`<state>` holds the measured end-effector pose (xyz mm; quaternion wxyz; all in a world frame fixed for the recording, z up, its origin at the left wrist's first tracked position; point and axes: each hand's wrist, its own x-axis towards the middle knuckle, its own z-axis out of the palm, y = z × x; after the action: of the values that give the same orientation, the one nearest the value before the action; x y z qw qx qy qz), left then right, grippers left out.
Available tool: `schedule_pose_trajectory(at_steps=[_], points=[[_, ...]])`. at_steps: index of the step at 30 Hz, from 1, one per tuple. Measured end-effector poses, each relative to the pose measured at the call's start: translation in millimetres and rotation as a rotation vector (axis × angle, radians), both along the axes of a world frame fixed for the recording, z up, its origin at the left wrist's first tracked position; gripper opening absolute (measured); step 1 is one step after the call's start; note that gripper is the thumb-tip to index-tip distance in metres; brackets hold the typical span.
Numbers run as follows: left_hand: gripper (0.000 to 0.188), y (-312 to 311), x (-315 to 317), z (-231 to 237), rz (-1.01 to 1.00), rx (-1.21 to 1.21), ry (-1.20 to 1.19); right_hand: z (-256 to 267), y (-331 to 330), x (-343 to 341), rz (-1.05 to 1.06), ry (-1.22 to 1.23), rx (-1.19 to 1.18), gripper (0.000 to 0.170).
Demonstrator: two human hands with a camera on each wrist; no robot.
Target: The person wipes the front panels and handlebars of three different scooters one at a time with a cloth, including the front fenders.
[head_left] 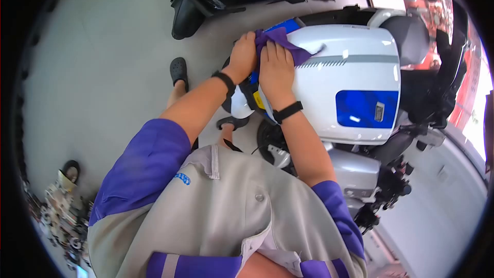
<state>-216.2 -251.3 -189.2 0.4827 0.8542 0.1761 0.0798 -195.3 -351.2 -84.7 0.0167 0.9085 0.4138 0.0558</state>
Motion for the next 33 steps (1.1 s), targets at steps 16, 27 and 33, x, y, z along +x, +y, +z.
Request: schedule_pose_trajectory(at_steps=[16,27,33], points=[[0.019,-72.2,-91.5,82.1,0.009,-0.728,0.532,71.8,-108.4,-53.3,-0.191,-0.075,0.231,0.027],[0.029,-285.3,-169.5,99.9,-0.411,-0.508,0.402,46.1,-323.0,-168.8,-0.290,0.083,0.334,0.020],[0.023,-367.5,-139.2,225.9,-0.817,-0.284,-0.140,188.4,-446.0,-227.4,-0.733,-0.464,0.575,0.029]])
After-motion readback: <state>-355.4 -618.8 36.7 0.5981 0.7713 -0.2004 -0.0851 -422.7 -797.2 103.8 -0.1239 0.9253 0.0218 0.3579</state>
